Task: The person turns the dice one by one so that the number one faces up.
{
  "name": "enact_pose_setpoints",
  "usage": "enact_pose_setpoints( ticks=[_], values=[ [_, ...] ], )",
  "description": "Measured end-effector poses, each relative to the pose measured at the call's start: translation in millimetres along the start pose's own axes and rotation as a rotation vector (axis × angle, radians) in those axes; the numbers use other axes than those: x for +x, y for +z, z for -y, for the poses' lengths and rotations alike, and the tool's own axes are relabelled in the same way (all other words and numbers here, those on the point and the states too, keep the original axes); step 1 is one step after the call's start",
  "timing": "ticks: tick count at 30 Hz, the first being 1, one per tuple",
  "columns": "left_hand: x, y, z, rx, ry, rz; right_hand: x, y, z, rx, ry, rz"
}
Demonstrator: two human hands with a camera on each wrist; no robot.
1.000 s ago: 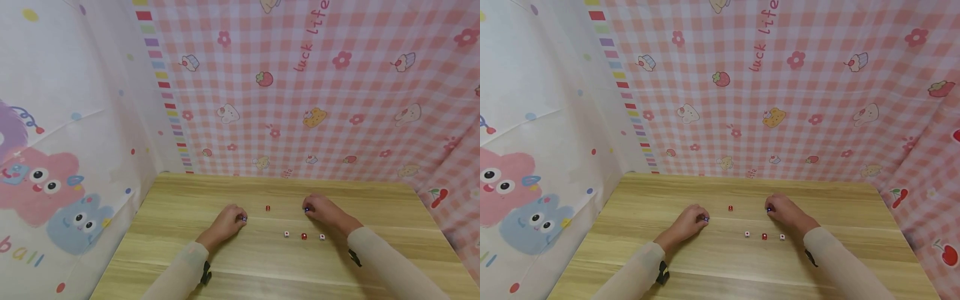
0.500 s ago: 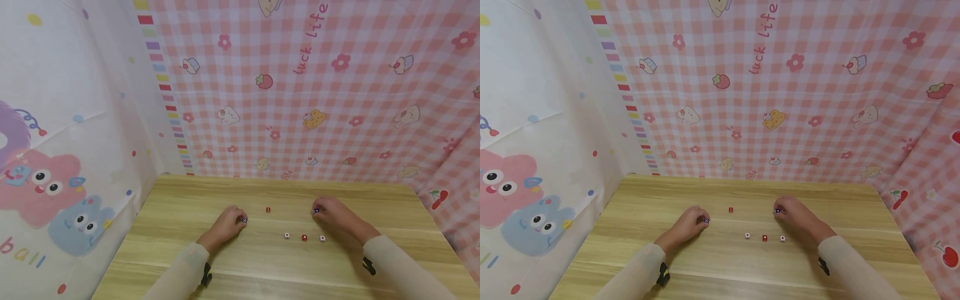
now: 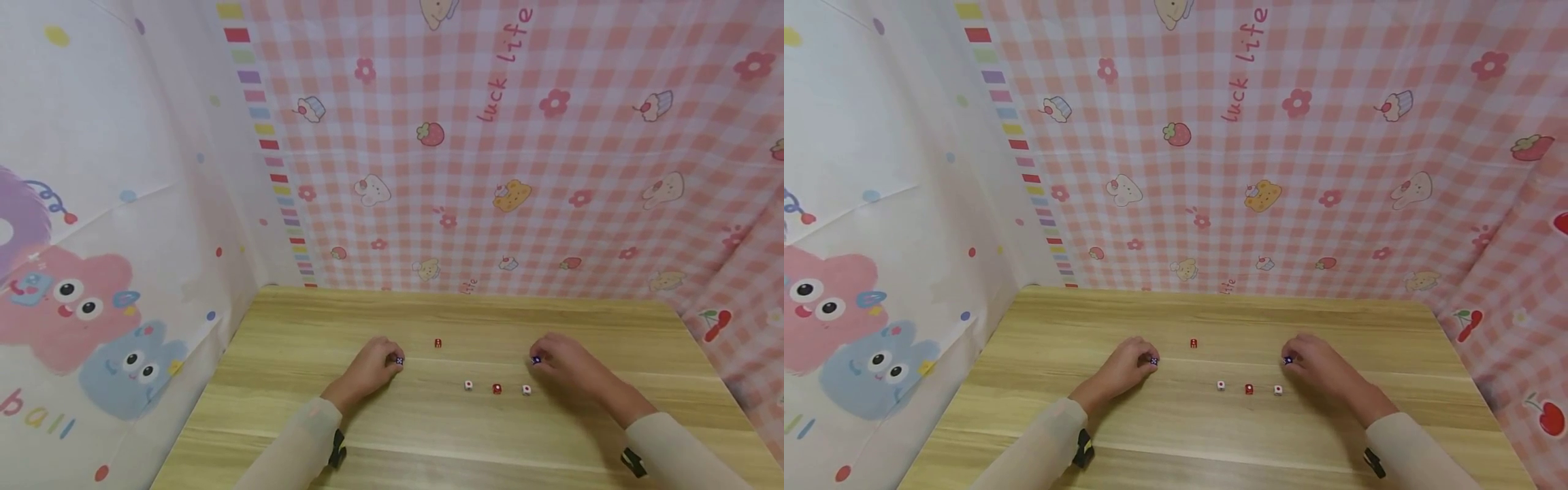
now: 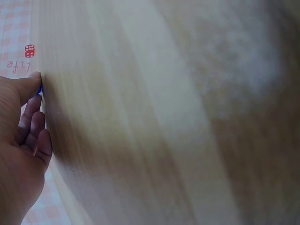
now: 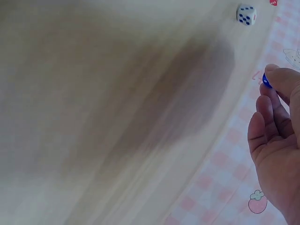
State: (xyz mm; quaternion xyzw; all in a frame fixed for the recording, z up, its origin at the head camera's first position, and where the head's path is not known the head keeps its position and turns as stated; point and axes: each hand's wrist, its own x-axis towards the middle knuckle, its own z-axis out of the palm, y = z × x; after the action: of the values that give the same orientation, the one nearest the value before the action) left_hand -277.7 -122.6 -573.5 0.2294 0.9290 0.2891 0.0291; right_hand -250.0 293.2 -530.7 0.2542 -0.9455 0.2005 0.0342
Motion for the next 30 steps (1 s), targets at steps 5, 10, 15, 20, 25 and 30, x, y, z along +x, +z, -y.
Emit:
enact_pose_setpoints(
  ticks=[5, 10, 15, 20, 25, 30],
  values=[
    [0.2, 0.4, -0.2, 0.000, 0.002, 0.003, -17.8, 1, 1, -0.020, -0.035, -0.035],
    [-0.2, 0.4, -0.7, -0.006, -0.007, 0.006, -33.3, 5, -3, -0.041, -0.086, -0.095],
    [-1.3, -0.9, -1.2, -0.012, 0.005, -0.001, -45.4, 10, -7, -0.048, -0.085, -0.115],
    [-1.7, -1.3, -1.7, -0.011, 0.014, -0.006, -54.6, 17, -11, -0.040, -0.067, -0.116],
    [-1.4, -1.8, -2.2, -0.015, 0.017, -0.009, -58.6, 22, -13, -0.037, -0.057, -0.125],
    [-1.0, -0.9, -1.4, -0.006, 0.015, -0.010, -59.2, 23, -12, -0.016, 0.002, -0.109]
  ],
)
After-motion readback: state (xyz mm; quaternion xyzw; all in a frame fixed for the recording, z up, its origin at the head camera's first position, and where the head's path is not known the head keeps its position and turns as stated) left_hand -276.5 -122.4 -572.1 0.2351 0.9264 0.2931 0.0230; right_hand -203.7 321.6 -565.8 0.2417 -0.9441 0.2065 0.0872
